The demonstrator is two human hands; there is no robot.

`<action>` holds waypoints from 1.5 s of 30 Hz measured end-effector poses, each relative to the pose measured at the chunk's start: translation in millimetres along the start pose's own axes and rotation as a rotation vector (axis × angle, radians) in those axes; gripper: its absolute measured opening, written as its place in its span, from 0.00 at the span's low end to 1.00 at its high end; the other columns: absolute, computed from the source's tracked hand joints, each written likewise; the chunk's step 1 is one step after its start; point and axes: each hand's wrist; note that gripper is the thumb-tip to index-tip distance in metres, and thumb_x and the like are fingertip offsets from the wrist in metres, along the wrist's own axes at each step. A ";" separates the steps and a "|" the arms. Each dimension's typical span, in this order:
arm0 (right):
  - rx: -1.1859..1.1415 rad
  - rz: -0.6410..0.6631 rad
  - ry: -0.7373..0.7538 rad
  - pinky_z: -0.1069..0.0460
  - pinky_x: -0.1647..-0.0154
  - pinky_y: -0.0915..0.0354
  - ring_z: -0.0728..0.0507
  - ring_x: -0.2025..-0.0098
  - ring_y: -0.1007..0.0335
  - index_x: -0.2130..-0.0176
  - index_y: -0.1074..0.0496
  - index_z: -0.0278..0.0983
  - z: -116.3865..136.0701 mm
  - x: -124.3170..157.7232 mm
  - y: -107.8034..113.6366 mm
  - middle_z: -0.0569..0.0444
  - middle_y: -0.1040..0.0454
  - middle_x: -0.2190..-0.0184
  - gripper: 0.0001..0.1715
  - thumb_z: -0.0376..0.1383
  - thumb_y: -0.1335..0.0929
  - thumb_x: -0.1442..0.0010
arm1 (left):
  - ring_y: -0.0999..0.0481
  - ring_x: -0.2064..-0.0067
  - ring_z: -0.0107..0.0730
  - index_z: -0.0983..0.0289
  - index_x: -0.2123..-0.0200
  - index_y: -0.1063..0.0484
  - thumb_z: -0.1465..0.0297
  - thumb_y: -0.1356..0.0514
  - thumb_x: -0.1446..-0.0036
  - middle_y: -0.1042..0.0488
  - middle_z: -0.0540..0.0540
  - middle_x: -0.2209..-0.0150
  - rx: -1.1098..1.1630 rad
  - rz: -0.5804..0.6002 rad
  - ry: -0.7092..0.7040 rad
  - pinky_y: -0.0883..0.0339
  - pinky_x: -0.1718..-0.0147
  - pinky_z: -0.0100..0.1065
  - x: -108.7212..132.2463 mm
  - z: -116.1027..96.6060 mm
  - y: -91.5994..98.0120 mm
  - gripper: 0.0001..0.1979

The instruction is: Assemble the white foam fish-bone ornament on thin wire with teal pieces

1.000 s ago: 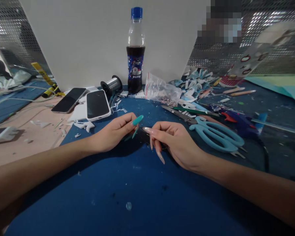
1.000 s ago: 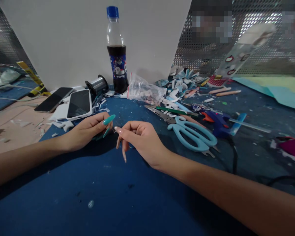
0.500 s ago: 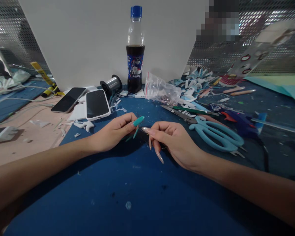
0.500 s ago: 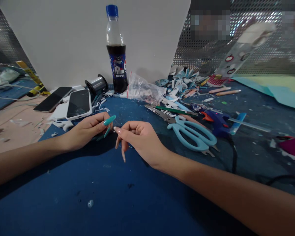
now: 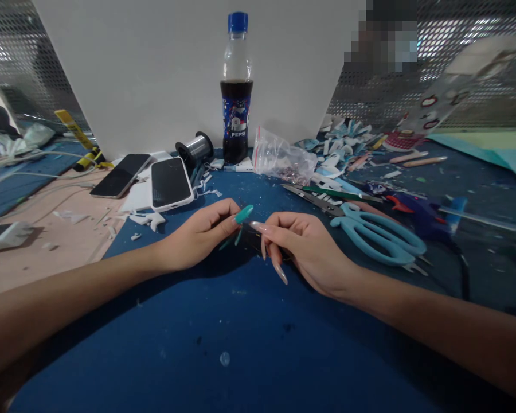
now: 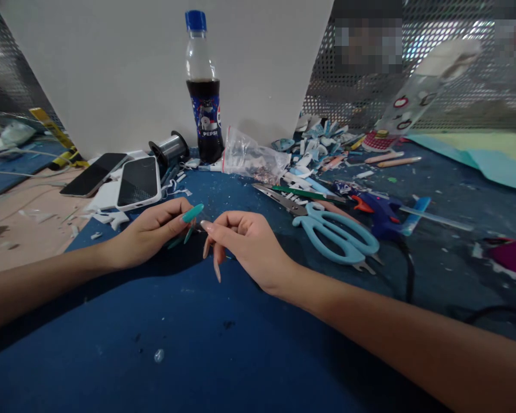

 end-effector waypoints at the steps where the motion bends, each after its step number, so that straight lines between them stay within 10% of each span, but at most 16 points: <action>1: -0.007 0.001 0.000 0.58 0.86 0.44 0.55 0.89 0.42 0.80 0.34 0.34 0.1 0.0 -0.2 0.61 0.34 0.90 0.16 0.37 0.33 0.43 | 0.45 0.76 0.20 0.64 0.72 0.40 0.67 0.52 0.37 0.43 0.46 0.76 -0.002 -0.005 -0.001 0.47 0.78 0.25 0.1 -0.2 -0.1 0.11; 45: 0.014 -0.022 0.037 0.56 0.78 0.36 0.53 0.85 0.36 0.77 0.33 0.35 -4.2 -2.6 -1.2 0.61 0.33 0.86 0.14 0.38 0.33 0.42 | 0.43 0.77 0.21 0.64 0.70 0.39 0.68 0.52 0.37 0.41 0.46 0.77 -0.228 -0.050 -0.136 0.45 0.78 0.26 3.1 -3.8 -4.0 0.09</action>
Point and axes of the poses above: each hand's wrist, its own x-axis away from the middle knuckle, its own y-axis out of the back of the hand, z = x × y
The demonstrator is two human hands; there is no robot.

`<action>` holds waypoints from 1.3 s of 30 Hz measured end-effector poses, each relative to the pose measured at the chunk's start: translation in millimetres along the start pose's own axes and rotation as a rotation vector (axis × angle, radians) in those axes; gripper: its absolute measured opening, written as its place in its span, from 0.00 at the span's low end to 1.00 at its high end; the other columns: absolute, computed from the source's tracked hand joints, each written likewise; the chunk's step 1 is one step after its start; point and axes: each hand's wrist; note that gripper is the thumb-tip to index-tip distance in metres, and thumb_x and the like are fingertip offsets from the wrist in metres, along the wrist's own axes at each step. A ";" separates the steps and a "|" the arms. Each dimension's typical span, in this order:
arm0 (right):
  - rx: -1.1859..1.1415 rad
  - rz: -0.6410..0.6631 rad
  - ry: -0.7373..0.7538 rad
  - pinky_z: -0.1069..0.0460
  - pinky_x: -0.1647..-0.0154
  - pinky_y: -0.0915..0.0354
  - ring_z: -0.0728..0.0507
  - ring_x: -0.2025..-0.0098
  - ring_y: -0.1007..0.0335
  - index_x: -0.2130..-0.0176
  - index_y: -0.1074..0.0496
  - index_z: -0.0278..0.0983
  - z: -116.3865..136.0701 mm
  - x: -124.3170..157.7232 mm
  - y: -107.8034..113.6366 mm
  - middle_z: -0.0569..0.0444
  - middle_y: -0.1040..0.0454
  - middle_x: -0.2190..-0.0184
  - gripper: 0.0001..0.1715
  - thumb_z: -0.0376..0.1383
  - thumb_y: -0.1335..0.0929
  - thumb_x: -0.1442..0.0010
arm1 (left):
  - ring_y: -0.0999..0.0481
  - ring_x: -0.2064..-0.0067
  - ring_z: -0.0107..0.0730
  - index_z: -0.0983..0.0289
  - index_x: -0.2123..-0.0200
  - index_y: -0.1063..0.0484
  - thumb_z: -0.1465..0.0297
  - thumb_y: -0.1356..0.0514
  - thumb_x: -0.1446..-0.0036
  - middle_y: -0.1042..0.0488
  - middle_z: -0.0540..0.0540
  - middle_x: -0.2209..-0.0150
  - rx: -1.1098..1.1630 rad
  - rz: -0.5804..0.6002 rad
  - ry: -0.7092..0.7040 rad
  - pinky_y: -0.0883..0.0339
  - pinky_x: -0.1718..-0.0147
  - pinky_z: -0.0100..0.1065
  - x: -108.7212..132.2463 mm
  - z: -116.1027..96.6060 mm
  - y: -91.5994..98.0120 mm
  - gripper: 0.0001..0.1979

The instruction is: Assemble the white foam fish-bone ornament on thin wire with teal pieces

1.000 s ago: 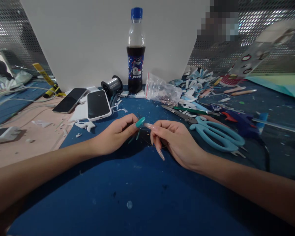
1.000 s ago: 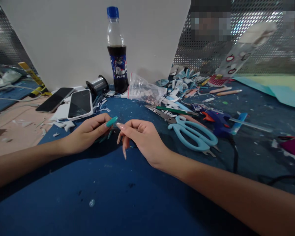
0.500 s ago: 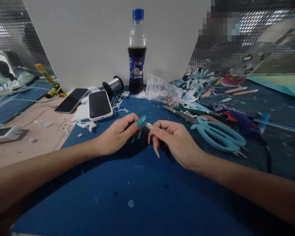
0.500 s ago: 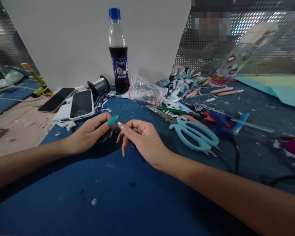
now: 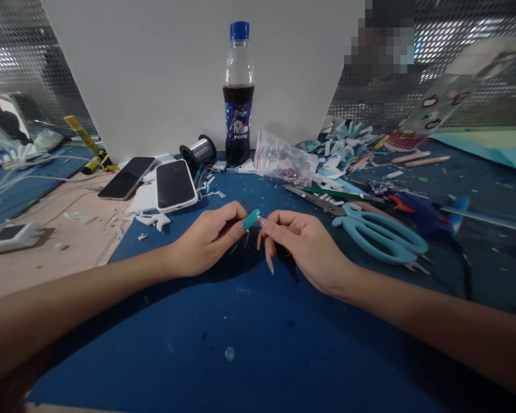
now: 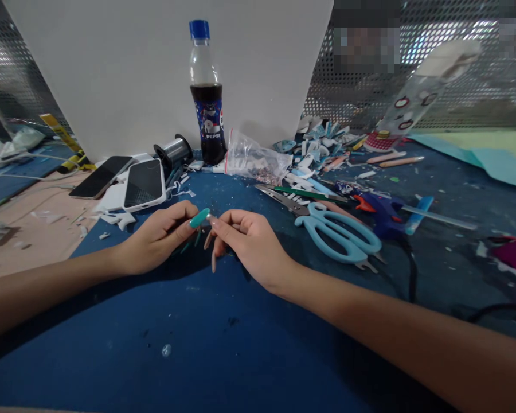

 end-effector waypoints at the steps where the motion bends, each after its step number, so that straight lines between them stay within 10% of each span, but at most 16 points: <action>1: 0.001 0.000 0.000 0.56 0.78 0.37 0.53 0.85 0.36 0.77 0.33 0.35 -0.1 0.0 0.3 0.60 0.33 0.86 0.14 0.38 0.33 0.42 | 0.44 0.77 0.21 0.64 0.71 0.40 0.68 0.51 0.37 0.42 0.46 0.78 -0.023 -0.024 -0.014 0.46 0.78 0.26 0.7 0.3 -0.3 0.09; 23: 0.014 0.005 0.022 0.56 0.72 0.39 0.52 0.78 0.34 0.73 0.29 0.33 -0.2 -1.5 1.4 0.54 0.26 0.79 0.13 0.38 0.33 0.41 | 0.43 0.78 0.21 0.62 0.72 0.44 0.75 0.51 0.39 0.41 0.46 0.77 -0.328 -0.292 -0.220 0.46 0.78 0.26 5.3 3.0 -4.4 0.08; 39: 0.078 0.065 0.007 0.54 0.70 0.38 0.51 0.77 0.34 0.72 0.31 0.35 0.8 -0.3 1.9 0.56 0.27 0.80 0.12 0.40 0.33 0.42 | 0.40 0.76 0.23 0.62 0.70 0.45 0.76 0.52 0.40 0.39 0.48 0.75 -0.397 -0.271 -0.272 0.42 0.77 0.27 5.4 2.8 -6.0 0.07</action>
Point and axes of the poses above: each hand's wrist, its own x-axis away from the middle knuckle, its own y-axis out of the back of the hand, z = x × y
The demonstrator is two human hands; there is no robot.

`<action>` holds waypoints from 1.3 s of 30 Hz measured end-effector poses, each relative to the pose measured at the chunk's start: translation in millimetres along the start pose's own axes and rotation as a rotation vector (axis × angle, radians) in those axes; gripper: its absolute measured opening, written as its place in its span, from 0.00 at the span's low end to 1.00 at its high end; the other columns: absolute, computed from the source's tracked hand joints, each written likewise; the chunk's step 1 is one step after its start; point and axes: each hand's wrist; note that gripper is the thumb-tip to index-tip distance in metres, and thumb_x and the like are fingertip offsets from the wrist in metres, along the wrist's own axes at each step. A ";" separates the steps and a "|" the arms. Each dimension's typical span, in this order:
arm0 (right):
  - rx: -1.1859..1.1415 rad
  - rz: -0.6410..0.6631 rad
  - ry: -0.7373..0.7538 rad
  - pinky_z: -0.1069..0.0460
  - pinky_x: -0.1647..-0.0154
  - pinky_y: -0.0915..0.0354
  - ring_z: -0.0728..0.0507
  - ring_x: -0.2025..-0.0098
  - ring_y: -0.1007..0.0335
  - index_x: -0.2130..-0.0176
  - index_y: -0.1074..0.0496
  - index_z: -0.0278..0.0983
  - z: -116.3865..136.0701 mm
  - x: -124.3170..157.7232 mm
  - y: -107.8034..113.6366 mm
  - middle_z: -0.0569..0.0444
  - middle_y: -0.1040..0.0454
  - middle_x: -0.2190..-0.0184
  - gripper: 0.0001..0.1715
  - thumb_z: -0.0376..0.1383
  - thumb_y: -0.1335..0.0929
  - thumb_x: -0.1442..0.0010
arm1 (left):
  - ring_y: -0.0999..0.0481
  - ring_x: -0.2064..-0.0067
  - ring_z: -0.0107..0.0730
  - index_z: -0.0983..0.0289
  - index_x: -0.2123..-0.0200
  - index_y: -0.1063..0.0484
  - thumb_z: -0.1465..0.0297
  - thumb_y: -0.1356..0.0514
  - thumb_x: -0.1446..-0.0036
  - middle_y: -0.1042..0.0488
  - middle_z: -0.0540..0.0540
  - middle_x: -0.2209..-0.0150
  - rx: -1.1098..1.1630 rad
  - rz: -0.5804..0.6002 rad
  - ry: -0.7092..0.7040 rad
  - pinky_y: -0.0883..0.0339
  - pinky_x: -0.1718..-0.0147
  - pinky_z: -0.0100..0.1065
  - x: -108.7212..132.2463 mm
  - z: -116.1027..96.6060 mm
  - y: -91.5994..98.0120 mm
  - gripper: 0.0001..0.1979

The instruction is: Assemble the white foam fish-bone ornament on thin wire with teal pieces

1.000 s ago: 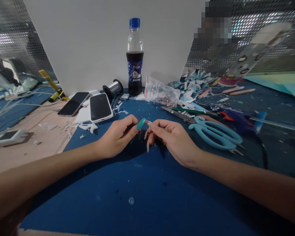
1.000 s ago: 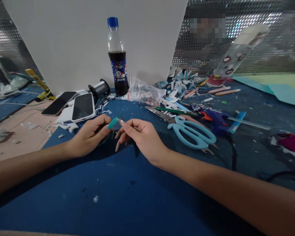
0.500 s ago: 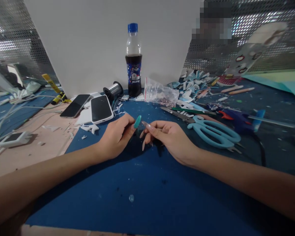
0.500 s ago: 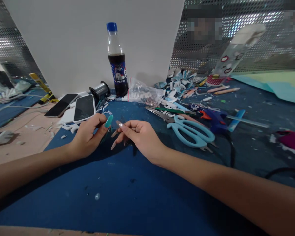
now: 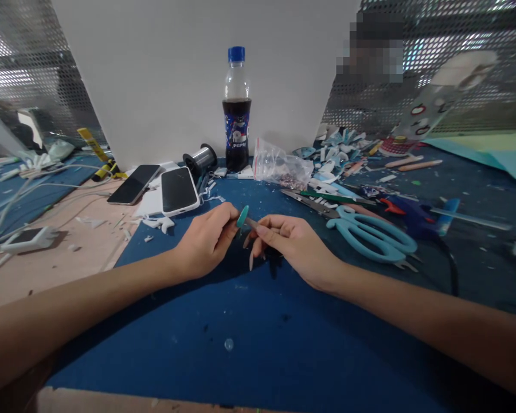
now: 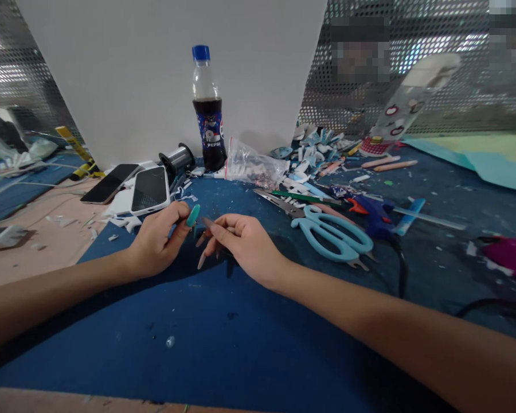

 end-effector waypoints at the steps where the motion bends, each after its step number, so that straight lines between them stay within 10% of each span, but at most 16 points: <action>1: 0.007 0.003 0.000 0.54 0.70 0.38 0.51 0.77 0.34 0.72 0.31 0.35 -0.1 -0.1 -0.1 0.56 0.27 0.80 0.12 0.40 0.33 0.42 | 0.40 0.76 0.23 0.62 0.70 0.45 0.76 0.53 0.39 0.39 0.48 0.76 0.005 -0.004 -0.004 0.42 0.77 0.27 0.0 0.1 0.1 0.07; 13: 0.036 0.022 -0.041 0.53 0.68 0.37 0.50 0.76 0.31 0.70 0.29 0.34 3.5 0.0 -2.5 0.54 0.27 0.79 0.22 0.46 0.40 0.37 | 0.43 0.76 0.23 0.61 0.71 0.47 0.78 0.52 0.41 0.42 0.47 0.75 0.011 -0.134 0.034 0.43 0.76 0.28 -0.7 1.7 0.8 0.08; 24: 0.008 0.026 -0.013 0.56 0.76 0.40 0.53 0.83 0.36 0.73 0.32 0.34 -1.4 -0.3 -1.2 0.59 0.31 0.84 0.16 0.41 0.37 0.38 | 0.41 0.75 0.25 0.62 0.69 0.43 0.70 0.55 0.37 0.41 0.48 0.76 0.166 -0.038 0.189 0.43 0.75 0.30 1.0 -0.7 3.2 0.07; 39: 0.047 0.028 -0.034 0.56 0.75 0.39 0.52 0.80 0.36 0.73 0.32 0.34 0.9 0.2 -1.8 0.58 0.31 0.85 0.15 0.35 0.39 0.37 | 0.37 0.75 0.23 0.65 0.73 0.37 0.68 0.51 0.37 0.36 0.49 0.77 0.076 0.169 0.066 0.43 0.76 0.27 -3.9 -1.4 1.9 0.12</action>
Point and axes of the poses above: each hand's wrist, its own x-axis away from the middle knuckle, its own y-axis out of the back of the hand, z = x × y
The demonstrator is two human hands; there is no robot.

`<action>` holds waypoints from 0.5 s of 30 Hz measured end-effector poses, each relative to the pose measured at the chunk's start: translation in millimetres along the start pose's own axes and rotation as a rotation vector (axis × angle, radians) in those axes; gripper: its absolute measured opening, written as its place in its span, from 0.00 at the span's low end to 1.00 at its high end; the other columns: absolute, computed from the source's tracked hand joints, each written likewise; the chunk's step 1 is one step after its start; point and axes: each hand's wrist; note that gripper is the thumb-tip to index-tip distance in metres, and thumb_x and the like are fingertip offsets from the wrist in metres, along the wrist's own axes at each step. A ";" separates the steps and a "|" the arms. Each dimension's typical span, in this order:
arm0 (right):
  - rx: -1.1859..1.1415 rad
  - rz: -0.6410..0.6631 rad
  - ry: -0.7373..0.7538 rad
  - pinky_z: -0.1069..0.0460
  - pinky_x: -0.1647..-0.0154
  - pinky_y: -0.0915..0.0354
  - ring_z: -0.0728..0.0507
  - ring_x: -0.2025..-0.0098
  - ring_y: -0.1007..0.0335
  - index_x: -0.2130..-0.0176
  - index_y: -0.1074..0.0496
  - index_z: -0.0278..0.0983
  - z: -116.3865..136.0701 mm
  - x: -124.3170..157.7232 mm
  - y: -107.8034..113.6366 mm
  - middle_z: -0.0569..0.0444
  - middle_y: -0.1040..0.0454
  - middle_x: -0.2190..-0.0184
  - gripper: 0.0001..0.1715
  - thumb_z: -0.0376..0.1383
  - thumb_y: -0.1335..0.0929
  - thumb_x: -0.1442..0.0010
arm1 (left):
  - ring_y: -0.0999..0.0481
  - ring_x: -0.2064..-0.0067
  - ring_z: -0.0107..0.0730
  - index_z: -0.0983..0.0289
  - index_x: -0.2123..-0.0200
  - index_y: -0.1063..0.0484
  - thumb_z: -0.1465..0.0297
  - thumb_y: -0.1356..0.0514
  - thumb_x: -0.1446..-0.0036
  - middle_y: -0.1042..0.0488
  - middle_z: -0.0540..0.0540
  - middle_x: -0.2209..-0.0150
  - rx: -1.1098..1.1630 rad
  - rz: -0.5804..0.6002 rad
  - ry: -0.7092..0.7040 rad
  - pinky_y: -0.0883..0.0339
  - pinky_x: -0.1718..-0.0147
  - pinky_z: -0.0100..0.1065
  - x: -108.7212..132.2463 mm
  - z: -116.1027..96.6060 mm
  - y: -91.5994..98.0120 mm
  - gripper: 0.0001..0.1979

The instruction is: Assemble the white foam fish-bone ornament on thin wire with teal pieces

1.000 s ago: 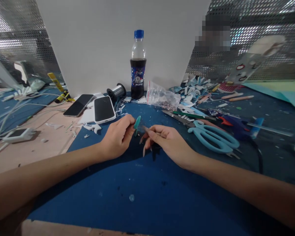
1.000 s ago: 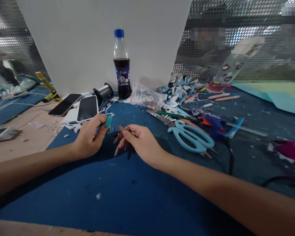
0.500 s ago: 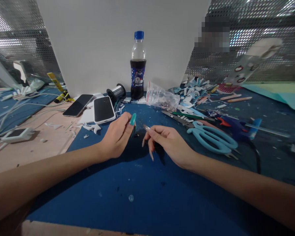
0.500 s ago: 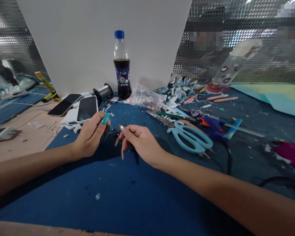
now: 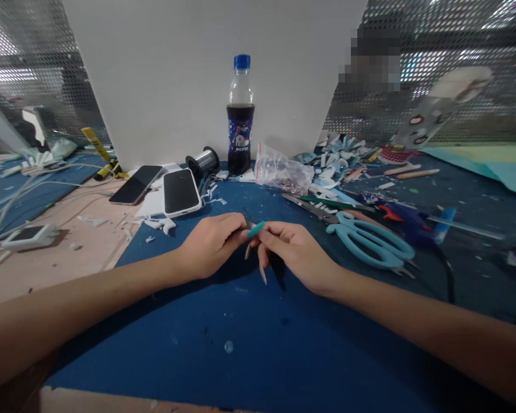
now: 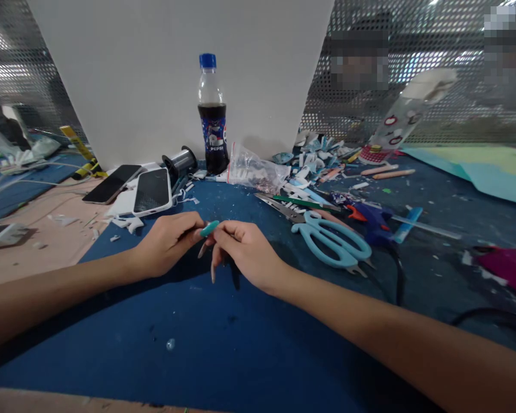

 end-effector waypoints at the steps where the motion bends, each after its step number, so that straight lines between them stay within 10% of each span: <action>1: -0.007 -0.005 0.000 0.56 0.75 0.39 0.52 0.80 0.36 0.73 0.32 0.34 -0.1 0.0 0.1 0.58 0.31 0.85 0.15 0.35 0.39 0.37 | 0.38 0.76 0.23 0.65 0.74 0.37 0.69 0.52 0.37 0.36 0.49 0.77 -0.001 0.002 -0.010 0.44 0.76 0.27 0.3 0.8 -0.4 0.13; 15: -0.260 0.016 -0.031 0.53 0.63 0.33 0.49 0.70 0.26 0.69 0.28 0.32 4.6 -2.2 3.5 0.49 0.23 0.73 0.19 0.37 0.41 0.35 | 0.42 0.79 0.21 0.63 0.76 0.39 0.70 0.51 0.39 0.41 0.46 0.81 0.143 -0.252 0.335 0.46 0.79 0.26 -1.9 9.5 1.1 0.13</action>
Point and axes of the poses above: each hand's wrist, its own x-axis away from the middle knuckle, its own y-axis out of the back of the hand, z = x × y
